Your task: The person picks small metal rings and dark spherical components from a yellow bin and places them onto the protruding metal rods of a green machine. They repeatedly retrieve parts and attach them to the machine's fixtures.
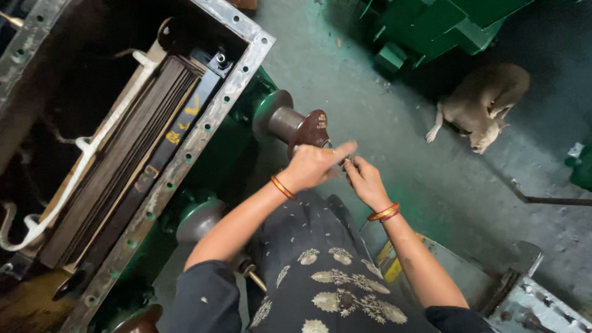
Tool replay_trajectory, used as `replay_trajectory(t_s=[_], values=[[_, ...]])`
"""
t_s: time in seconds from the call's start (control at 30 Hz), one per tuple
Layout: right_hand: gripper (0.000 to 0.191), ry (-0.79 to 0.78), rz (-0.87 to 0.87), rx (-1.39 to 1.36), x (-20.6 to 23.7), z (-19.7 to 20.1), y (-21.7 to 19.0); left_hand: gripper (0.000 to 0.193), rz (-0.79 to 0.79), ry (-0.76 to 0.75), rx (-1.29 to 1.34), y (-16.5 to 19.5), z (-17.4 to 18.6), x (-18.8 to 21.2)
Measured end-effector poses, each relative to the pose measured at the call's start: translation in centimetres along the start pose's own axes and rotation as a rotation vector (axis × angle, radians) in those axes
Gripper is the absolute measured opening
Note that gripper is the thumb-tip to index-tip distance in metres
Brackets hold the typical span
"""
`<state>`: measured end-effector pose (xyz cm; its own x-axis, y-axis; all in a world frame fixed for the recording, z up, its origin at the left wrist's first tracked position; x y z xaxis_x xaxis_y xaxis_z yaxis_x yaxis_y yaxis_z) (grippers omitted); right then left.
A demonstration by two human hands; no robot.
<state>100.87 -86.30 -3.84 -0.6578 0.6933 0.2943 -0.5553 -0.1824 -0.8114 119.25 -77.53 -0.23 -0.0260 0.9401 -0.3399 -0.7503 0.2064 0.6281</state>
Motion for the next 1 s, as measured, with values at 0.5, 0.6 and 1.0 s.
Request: replay_trajectory(t_s=[0.5,0.6,1.0], values=[[0.022,0.186,0.427,0.174,-1.6,-1.8,-2.0,0.057,0.265,0.188,-0.079,0.2,-3.4,3.2],[0.020,0.196,0.254,0.025,-1.6,-1.6,-1.0,0.065,0.347,0.242,-0.006,0.5,-2.9,3.6],[0.037,0.179,0.201,-0.007,0.2,-1.1,1.7,0.030,1.256,0.381,1.245,1.4,-10.1,5.4]])
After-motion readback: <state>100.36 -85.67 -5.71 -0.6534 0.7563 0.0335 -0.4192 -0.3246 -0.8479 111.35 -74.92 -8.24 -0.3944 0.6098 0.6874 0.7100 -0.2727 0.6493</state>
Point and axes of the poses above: each hand's wrist, its own x-axis away from the middle knuckle, its own z-axis out of the back of the hand, y = z × x, the point moved 2 cm from there along -x, towards the middle knuckle, and after that the axes turned 6 degrees about z, right-handed, at the moved point
